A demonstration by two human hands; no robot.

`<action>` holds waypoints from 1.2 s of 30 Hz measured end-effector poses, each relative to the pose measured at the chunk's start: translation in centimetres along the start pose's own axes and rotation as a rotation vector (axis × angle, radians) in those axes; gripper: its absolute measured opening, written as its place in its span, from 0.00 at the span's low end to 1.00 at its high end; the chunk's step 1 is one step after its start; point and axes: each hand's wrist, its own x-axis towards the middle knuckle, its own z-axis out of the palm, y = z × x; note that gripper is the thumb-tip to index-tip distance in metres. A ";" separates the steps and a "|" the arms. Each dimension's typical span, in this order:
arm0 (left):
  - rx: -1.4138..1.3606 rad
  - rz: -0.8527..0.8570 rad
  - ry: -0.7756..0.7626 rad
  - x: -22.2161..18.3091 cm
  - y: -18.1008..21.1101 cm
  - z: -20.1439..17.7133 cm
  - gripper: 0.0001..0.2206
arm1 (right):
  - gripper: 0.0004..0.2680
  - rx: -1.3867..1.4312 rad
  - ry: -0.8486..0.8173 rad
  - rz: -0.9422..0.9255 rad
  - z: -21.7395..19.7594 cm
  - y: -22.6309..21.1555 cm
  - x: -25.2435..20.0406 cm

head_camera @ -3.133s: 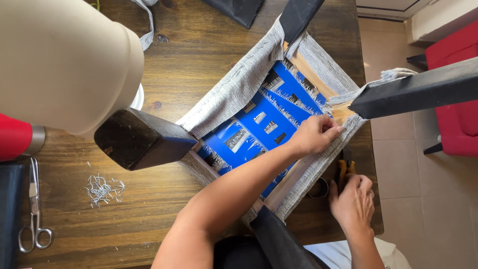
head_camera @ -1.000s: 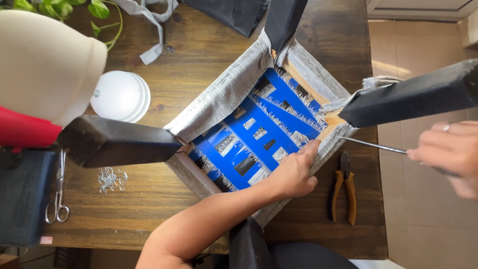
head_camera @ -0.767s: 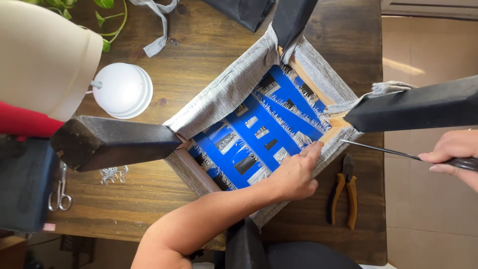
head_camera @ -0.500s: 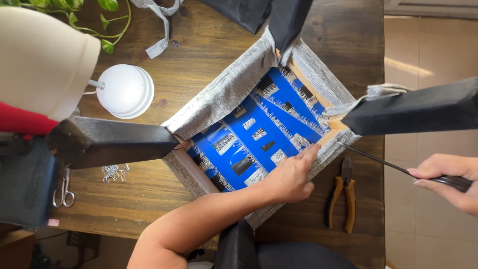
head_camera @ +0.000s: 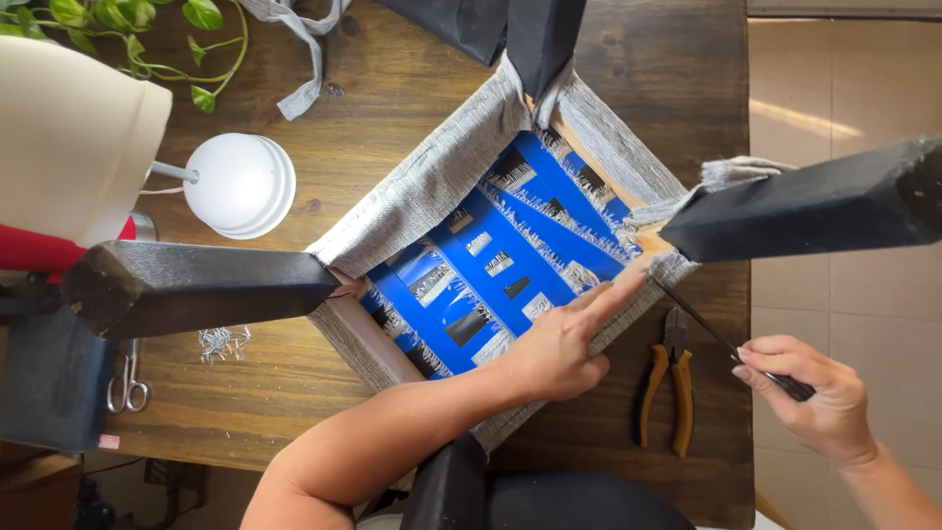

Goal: Removing staples and fabric from a stool frame using pliers and a screwdriver

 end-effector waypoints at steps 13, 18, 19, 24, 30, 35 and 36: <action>0.134 -0.100 -0.046 0.2 1.6 -0.8 0.41 | 0.07 -0.206 -0.202 0.068 -8.2 -4.1 4.0; 0.141 -0.102 -0.068 0.4 0.8 -0.6 0.41 | 0.07 -0.286 -0.336 -0.027 -9.9 -2.7 6.7; 0.140 -0.101 -0.067 0.3 1.1 -0.7 0.41 | 0.07 -0.288 -0.336 -0.028 -10.1 -2.5 7.2; 0.058 -0.181 -0.056 0.1 1.7 -0.6 0.43 | 0.06 -0.335 -0.372 -0.127 -10.2 -3.9 9.3; -0.039 -0.160 0.036 -0.8 0.9 0.2 0.41 | 0.04 -0.404 -0.383 -0.212 -9.1 -4.4 10.8; -0.055 -0.221 0.125 -3.4 1.0 0.0 0.41 | 0.03 -0.348 -0.407 -0.301 -7.0 -5.2 12.7; -0.056 -0.261 0.115 -4.0 1.2 -0.2 0.42 | 0.03 -0.316 -0.404 -0.363 -6.4 -5.8 13.2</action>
